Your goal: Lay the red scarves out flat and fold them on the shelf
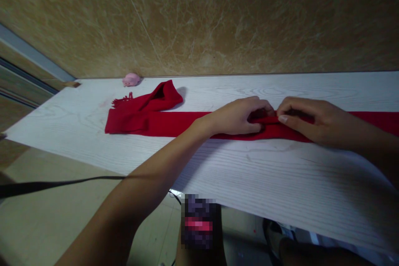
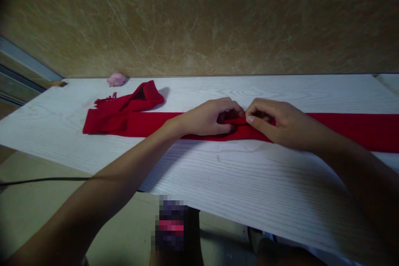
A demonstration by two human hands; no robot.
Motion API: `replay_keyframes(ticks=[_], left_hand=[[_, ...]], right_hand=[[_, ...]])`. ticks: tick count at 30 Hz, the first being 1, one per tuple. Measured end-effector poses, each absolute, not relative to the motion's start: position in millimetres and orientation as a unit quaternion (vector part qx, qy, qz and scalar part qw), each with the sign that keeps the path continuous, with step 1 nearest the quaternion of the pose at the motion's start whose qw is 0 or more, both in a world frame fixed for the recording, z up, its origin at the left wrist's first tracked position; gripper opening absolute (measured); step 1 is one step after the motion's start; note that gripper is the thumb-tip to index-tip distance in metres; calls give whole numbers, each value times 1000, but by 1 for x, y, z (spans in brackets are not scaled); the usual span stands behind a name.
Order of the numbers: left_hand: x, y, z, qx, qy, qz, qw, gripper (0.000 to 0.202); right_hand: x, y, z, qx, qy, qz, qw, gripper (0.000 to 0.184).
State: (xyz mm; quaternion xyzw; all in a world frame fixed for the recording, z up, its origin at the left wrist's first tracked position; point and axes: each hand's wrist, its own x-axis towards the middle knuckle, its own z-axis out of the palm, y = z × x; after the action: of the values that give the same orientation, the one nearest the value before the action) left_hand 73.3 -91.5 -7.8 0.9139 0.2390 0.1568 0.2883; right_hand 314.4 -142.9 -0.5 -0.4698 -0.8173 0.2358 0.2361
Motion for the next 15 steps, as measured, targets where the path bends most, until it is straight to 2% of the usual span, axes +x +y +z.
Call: replay_keyframes(ticks=[3,6,11,15], left_hand=[[73,-91,-3,938,266,147,166,57],[71,-92,2,930,331,129,99,65],[65,-93,9,891,443,87,49,55],[60,-90,12,870,487,79,27,46]], right_hand=[[312,-143,3,-529,-779,152,301,34],[316,-142,4,-618,-715,74,320,31],[321,-142,8,-662,-663,-6,350,34],[322,-143,10,-653,-662,6,367,54]])
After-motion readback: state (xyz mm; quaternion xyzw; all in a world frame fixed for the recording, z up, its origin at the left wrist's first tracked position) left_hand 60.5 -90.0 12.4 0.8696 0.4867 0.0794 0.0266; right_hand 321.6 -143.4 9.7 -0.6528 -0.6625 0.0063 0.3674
